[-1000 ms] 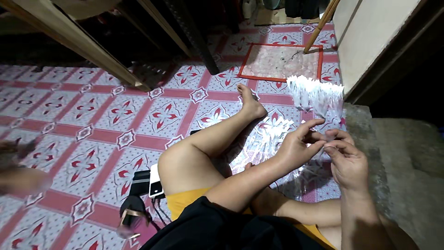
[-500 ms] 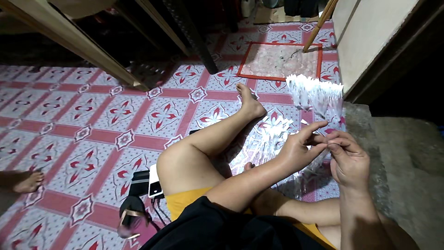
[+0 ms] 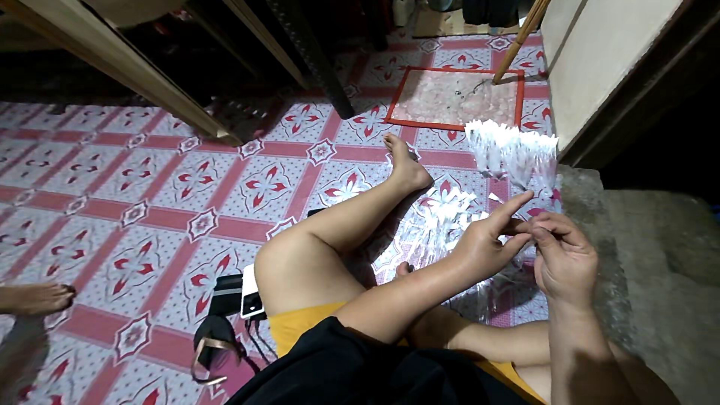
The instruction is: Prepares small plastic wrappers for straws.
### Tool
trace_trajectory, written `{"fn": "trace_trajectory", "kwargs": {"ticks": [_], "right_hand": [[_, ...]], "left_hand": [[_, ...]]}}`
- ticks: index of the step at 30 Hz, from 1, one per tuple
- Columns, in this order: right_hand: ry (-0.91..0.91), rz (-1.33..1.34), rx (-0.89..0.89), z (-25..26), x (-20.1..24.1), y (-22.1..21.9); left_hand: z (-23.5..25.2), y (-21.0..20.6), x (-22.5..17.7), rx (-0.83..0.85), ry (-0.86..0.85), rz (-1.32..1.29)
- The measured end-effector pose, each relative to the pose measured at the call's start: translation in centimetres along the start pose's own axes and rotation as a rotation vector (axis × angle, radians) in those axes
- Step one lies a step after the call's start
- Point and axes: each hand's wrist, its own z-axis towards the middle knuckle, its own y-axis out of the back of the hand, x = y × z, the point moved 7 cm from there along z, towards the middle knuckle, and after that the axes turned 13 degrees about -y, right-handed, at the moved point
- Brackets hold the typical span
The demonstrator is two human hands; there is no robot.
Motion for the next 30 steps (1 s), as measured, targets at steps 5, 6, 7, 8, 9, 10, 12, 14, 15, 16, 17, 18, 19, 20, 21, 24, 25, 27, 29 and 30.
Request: {"fn": "trace_trajectory", "kwargs": {"ticks": [5,6,7,8,9,10,12,14,15,16,17,18,19,20,21,24,25,27,29,30], "right_hand": [[-0.147,0.001,0.005,-0.2,0.0,-0.7],[-0.180,-0.002,0.017,-0.2,-0.3,-0.7],[-0.194,-0.002,0.025,-0.2,-0.5,-0.7],[-0.189,0.001,0.032,-0.2,-0.6,-0.7],[-0.174,0.004,0.030,-0.2,-0.6,-0.6],[-0.151,0.004,0.025,-0.3,-0.5,-0.6],[-0.091,-0.034,0.008,-0.4,0.1,-0.9],[-0.041,-0.092,-0.006,-0.7,1.2,-1.3],[-0.018,-0.110,-0.003,-0.9,1.6,-1.5],[0.000,-0.118,-0.001,-1.0,2.1,-1.6],[0.009,-0.120,0.000,-0.9,2.3,-1.3],[0.012,-0.110,0.002,-0.8,2.5,-0.8],[0.017,-0.082,0.005,-0.7,3.0,-0.4],[0.024,-0.039,0.005,-0.5,3.9,-0.1],[0.026,0.001,-0.006,-0.4,4.9,0.2],[-0.052,0.077,-0.200,-0.5,9.2,-0.3],[-0.076,0.086,-0.263,-0.6,10.3,-0.4],[-0.082,0.096,-0.315,-0.7,10.9,0.3],[-0.089,0.100,-0.359,-0.8,11.0,0.9],[-0.101,0.091,-0.381,-0.9,11.0,1.0]], "left_hand": [[-0.3,0.2,-0.1,0.055,-0.023,0.118],[-0.3,0.3,-0.3,0.061,-0.031,0.128],[-0.3,0.3,-0.4,0.066,-0.042,0.138],[-0.4,0.4,-0.5,0.067,-0.054,0.147],[-0.4,0.5,-0.6,0.067,-0.066,0.157],[-0.3,0.6,-0.9,0.067,-0.076,0.165],[0.1,1.1,-2.0,0.057,-0.074,0.188],[0.4,1.6,-3.1,0.033,-0.049,0.208],[0.5,1.8,-3.6,0.035,-0.021,0.214],[0.6,1.9,-3.8,0.045,0.012,0.229],[0.6,1.8,-3.8,0.080,0.057,0.256],[0.3,1.4,-3.1,0.149,0.105,0.295],[-0.6,0.6,-1.7,0.244,0.134,0.352],[-2.0,-0.5,0.6,0.364,0.136,0.422],[-4.1,-1.8,3.4,0.507,0.114,0.487],[-10.9,-4.9,10.0,0.863,-0.016,0.536],[-12.7,-5.6,10.8,0.951,-0.033,0.517],[-15.6,-7.2,11.6,1.084,-0.068,0.469],[-17.2,-8.9,11.4,1.171,-0.096,0.430],[-17.7,-9.6,11.5,1.207,-0.095,0.439]]}}
